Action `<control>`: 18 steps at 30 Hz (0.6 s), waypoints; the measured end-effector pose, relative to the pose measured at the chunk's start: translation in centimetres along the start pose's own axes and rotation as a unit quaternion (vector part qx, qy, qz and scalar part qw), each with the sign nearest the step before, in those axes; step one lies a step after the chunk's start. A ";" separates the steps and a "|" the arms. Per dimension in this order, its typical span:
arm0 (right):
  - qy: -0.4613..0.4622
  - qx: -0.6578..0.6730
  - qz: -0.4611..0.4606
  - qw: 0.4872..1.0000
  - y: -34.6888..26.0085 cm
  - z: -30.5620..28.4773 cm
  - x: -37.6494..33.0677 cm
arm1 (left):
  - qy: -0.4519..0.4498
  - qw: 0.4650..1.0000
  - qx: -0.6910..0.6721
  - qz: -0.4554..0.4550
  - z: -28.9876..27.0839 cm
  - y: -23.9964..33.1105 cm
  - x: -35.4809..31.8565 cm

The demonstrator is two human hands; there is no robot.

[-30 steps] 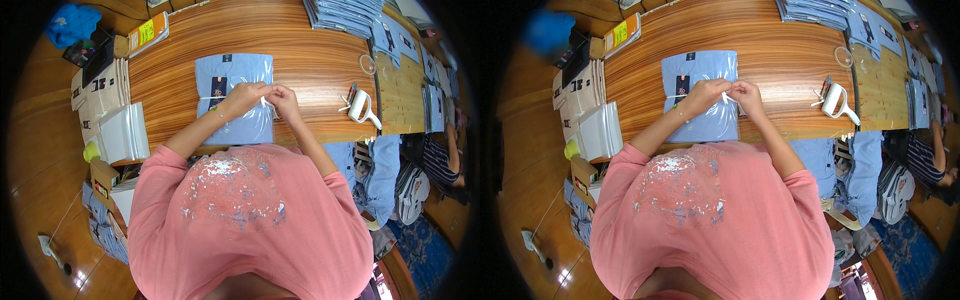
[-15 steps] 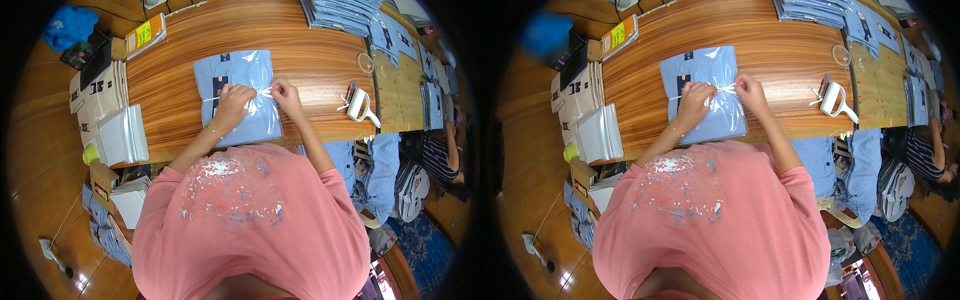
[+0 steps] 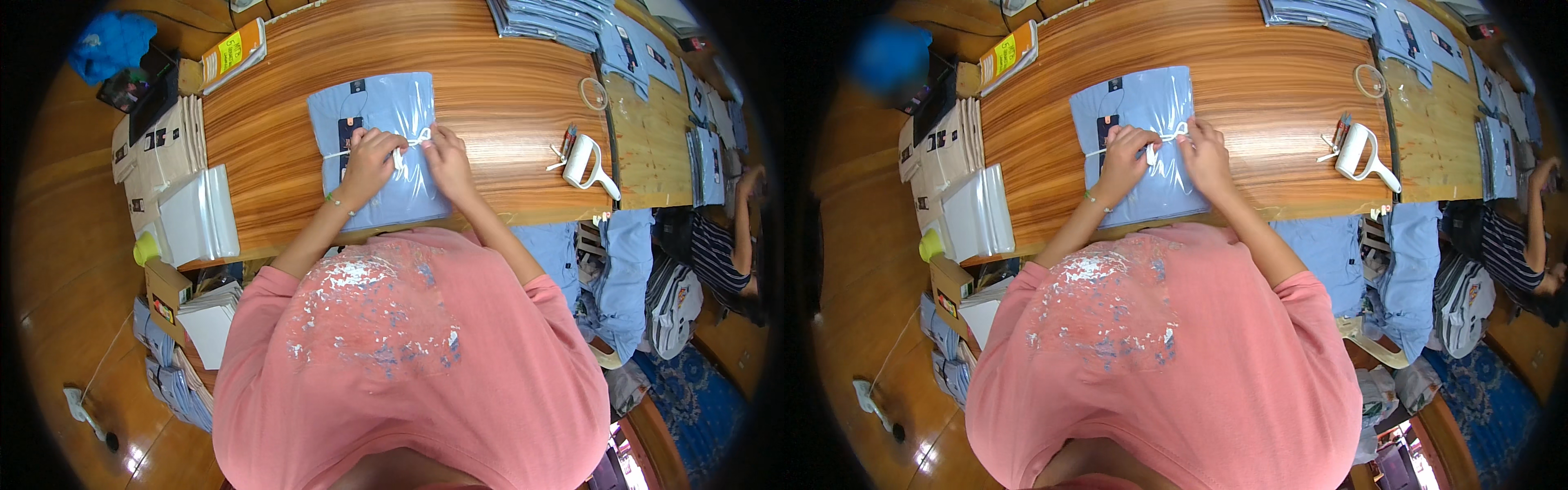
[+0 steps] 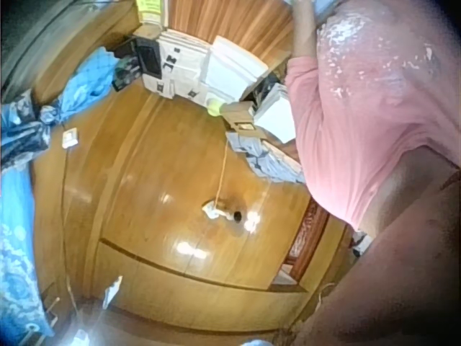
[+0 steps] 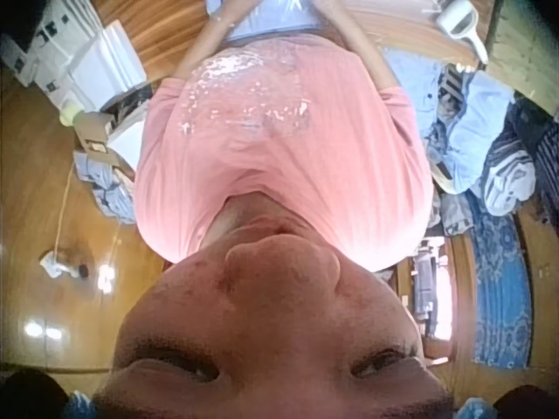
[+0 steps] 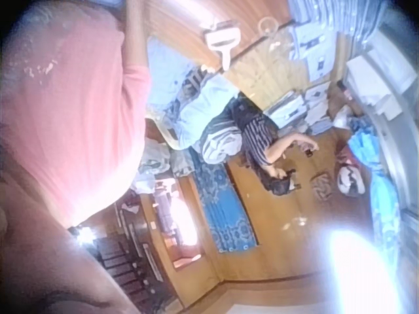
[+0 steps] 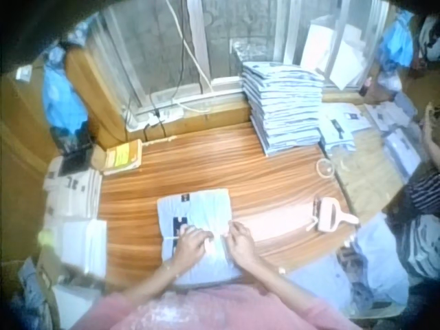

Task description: The person places a folded shirt into a plastic bag, seals the bag, ties a white ribbon around the packaged shirt with a bow, and records details in a notebook.

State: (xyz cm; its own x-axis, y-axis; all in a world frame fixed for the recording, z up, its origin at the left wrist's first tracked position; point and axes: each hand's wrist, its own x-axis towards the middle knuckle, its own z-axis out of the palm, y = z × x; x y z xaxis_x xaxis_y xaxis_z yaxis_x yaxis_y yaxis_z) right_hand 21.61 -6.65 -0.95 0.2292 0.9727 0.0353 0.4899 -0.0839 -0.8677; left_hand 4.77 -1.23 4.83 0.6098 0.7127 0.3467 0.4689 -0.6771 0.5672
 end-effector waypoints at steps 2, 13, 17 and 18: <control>-0.015 -0.175 -0.024 0.984 -2.5 -0.4 -0.7 | 0.005 1.000 -0.003 -0.007 0.1 0.1 0.0; 0.121 -0.516 0.117 0.840 8.1 -14.6 1.4 | -0.167 0.980 0.104 0.026 0.7 3.0 3.6; 0.089 -0.569 0.017 0.818 9.6 -13.8 0.4 | -0.195 0.970 0.144 0.023 0.3 3.7 3.6; 0.103 -0.531 0.022 0.841 9.7 -14.1 0.3 | -0.215 0.968 0.129 0.013 -0.6 3.9 3.2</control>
State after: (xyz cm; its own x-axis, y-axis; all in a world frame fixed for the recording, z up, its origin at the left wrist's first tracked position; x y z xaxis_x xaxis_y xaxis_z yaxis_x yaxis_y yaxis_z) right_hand 38.27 -10.19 -2.36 0.3534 0.9151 0.1942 0.9271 -0.3704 0.0581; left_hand 8.14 -1.47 8.56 0.8067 0.5907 -0.0162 0.5605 -0.7562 0.3376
